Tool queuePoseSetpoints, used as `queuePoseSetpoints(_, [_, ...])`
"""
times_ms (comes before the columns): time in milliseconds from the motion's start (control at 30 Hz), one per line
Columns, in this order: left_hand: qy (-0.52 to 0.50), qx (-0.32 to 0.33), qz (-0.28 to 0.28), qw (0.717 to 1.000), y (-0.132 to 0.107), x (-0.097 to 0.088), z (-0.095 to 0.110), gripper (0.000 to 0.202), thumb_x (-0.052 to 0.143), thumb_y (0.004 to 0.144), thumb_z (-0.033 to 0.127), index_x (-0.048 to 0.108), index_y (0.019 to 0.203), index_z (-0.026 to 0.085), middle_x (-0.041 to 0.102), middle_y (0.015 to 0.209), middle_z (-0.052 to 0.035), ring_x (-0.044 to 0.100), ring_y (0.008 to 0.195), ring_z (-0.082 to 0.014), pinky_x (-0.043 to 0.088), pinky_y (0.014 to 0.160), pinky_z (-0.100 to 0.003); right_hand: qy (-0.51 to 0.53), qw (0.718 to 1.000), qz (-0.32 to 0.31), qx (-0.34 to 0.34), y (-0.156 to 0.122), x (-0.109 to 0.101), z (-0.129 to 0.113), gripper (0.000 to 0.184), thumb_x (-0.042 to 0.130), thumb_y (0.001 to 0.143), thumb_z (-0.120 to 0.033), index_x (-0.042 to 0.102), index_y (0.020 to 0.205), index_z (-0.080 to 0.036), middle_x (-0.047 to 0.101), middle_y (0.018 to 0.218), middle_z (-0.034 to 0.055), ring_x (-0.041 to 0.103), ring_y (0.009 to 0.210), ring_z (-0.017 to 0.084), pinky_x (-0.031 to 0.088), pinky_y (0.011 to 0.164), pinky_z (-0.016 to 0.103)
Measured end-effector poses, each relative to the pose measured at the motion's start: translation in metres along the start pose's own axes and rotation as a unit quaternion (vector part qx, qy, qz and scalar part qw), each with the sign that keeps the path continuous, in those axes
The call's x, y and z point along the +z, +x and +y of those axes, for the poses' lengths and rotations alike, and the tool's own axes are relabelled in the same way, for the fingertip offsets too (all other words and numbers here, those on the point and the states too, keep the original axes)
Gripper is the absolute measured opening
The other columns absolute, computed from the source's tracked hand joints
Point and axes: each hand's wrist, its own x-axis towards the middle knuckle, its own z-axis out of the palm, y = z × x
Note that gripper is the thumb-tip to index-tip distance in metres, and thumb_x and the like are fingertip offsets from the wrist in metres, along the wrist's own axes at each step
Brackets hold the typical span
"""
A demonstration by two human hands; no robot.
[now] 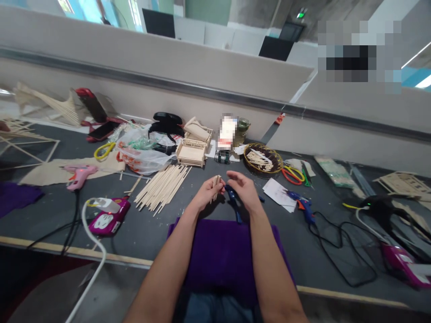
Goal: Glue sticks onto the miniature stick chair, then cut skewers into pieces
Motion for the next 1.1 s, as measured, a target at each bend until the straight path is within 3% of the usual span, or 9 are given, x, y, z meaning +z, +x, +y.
queuePoseSetpoints(167, [0.06, 0.046, -0.02, 0.997, -0.006, 0.004, 0.003, 0.05, 0.069, 0.069, 0.063, 0.059, 0.075, 0.014, 0.052, 0.066, 0.0012, 0.042, 0.061, -0.0092, 0.032, 0.058, -0.023, 0.025, 0.992, -0.101, -0.075, -0.005, 0.01, -0.002, 0.035, 0.069, 0.079, -0.044, 0.072, 0.108, -0.026, 0.064, 0.127, 0.0067, 0.049, 0.13, 0.024, 0.034, 0.111, 0.041])
queuePoseSetpoints(333, [0.128, 0.012, -0.035, 0.991, -0.008, 0.004, 0.001, 0.054, 0.068, 0.065, 0.066, 0.057, 0.058, 0.014, 0.04, 0.054, 0.0028, 0.03, 0.055, -0.0085, 0.022, 0.052, -0.024, 0.043, 0.983, -0.163, -0.071, -0.007, 0.011, -0.004, 0.028, 0.068, 0.08, -0.046, 0.075, 0.1, -0.028, 0.066, 0.125, 0.0059, 0.046, 0.133, 0.025, 0.03, 0.113, 0.044])
queuePoseSetpoints(500, [0.131, 0.008, -0.024, 0.991, -0.007, 0.004, -0.001, 0.049, 0.071, 0.065, 0.06, 0.056, 0.054, 0.015, 0.037, 0.05, 0.0043, 0.028, 0.053, -0.0081, 0.022, 0.051, -0.023, 0.087, 0.981, -0.169, -0.039, -0.006, 0.014, -0.001, 0.031, 0.071, 0.076, -0.048, 0.076, 0.098, -0.027, 0.069, 0.12, 0.006, 0.049, 0.132, 0.026, 0.031, 0.113, 0.046])
queuePoseSetpoints(667, [0.085, 0.007, -0.062, 0.994, -0.008, 0.007, 0.005, 0.038, 0.075, 0.066, 0.05, 0.069, 0.078, 0.014, 0.058, 0.065, -0.0003, 0.046, 0.063, -0.0119, 0.035, 0.06, -0.023, 0.099, 0.975, -0.192, -0.042, -0.006, 0.01, -0.002, 0.031, 0.071, 0.076, -0.051, 0.078, 0.093, -0.026, 0.07, 0.118, 0.0071, 0.052, 0.128, 0.028, 0.033, 0.111, 0.046])
queuePoseSetpoints(800, [0.078, 0.003, -0.074, 0.994, -0.007, 0.011, 0.01, 0.037, 0.078, 0.065, 0.044, 0.072, 0.085, 0.014, 0.066, 0.077, -0.0045, 0.055, 0.074, -0.0164, 0.042, 0.07, -0.026, 0.101, 0.976, -0.188, -0.05, -0.006, 0.008, -0.002, 0.025, 0.073, 0.076, -0.047, 0.079, 0.088, -0.026, 0.071, 0.116, 0.0068, 0.053, 0.128, 0.028, 0.034, 0.111, 0.046])
queuePoseSetpoints(933, [0.077, 0.014, -0.076, 0.994, -0.005, 0.013, 0.01, 0.035, 0.079, 0.064, 0.044, 0.072, 0.081, 0.014, 0.068, 0.079, -0.0055, 0.058, 0.08, -0.0189, 0.044, 0.075, -0.028, 0.097, 0.98, -0.173, -0.035, -0.006, 0.008, -0.002, 0.025, 0.073, 0.074, -0.048, 0.079, 0.087, -0.027, 0.073, 0.113, 0.0062, 0.053, 0.127, 0.028, 0.036, 0.11, 0.046])
queuePoseSetpoints(1100, [0.078, 0.01, -0.08, 0.994, -0.003, 0.011, 0.006, 0.033, 0.08, 0.061, 0.043, 0.068, 0.071, 0.015, 0.065, 0.07, -0.0037, 0.058, 0.074, -0.018, 0.045, 0.072, -0.028, 0.094, 0.982, -0.161, -0.021, -0.007, 0.011, -0.003, 0.027, 0.074, 0.072, -0.05, 0.078, 0.087, -0.027, 0.073, 0.111, 0.0056, 0.055, 0.126, 0.028, 0.037, 0.109, 0.048])
